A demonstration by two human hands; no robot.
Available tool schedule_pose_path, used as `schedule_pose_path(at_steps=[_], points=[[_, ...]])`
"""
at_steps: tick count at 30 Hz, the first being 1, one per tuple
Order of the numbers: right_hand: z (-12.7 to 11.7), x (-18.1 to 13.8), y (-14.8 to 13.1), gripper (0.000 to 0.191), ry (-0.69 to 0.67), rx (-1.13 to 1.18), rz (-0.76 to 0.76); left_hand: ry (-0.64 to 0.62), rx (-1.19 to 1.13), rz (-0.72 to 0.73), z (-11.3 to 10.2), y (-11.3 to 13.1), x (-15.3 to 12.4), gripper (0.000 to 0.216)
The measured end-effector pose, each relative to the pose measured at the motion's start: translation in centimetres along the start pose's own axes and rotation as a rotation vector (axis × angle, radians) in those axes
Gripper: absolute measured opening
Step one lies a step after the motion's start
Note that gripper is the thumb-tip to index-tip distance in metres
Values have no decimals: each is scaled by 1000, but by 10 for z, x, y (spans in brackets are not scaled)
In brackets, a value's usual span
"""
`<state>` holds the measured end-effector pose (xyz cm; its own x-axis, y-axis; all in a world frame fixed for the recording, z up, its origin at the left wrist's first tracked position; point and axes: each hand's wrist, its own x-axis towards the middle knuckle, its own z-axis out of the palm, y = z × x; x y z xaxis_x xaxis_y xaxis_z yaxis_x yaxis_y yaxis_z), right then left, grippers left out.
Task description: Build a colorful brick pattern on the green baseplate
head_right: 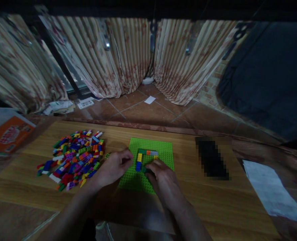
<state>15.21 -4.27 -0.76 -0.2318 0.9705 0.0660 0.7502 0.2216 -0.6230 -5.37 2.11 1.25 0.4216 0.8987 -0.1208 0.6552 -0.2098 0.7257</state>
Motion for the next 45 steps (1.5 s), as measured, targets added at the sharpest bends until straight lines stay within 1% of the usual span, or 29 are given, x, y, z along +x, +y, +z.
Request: schedule_pose_path(at_steps=[2,5,10,14,18,23,26,34,41,45], points=[[3,2,-3,17,1,8,-10,-28,-11,-41,5,3,1,14],[6,3,-5,17,4,12,-4,-47,-48,-61,9,6,2,12],[7,4,-1,17,27,53,-13,-31,-51,-104,12,8,4,8],[7,5,0,19,19,82,-7,-15,-59,-131,15,10,4,3],[6,7,-2,19,17,87,4,-11,-56,-153,18,11,4,8],[7,7,-3,19,30,95,6,11,14,-201,22,12,5,14],[8,8,-3,20,58,102,12,16,44,-211,25,13,4,15],[9,12,-5,19,57,135,52,22,98,-256,27,18,9,14],[4,17,-5,17,-13,113,106,-4,165,-280,26,23,17,16],[8,14,-7,18,20,73,136,-16,184,-308,25,25,15,16]])
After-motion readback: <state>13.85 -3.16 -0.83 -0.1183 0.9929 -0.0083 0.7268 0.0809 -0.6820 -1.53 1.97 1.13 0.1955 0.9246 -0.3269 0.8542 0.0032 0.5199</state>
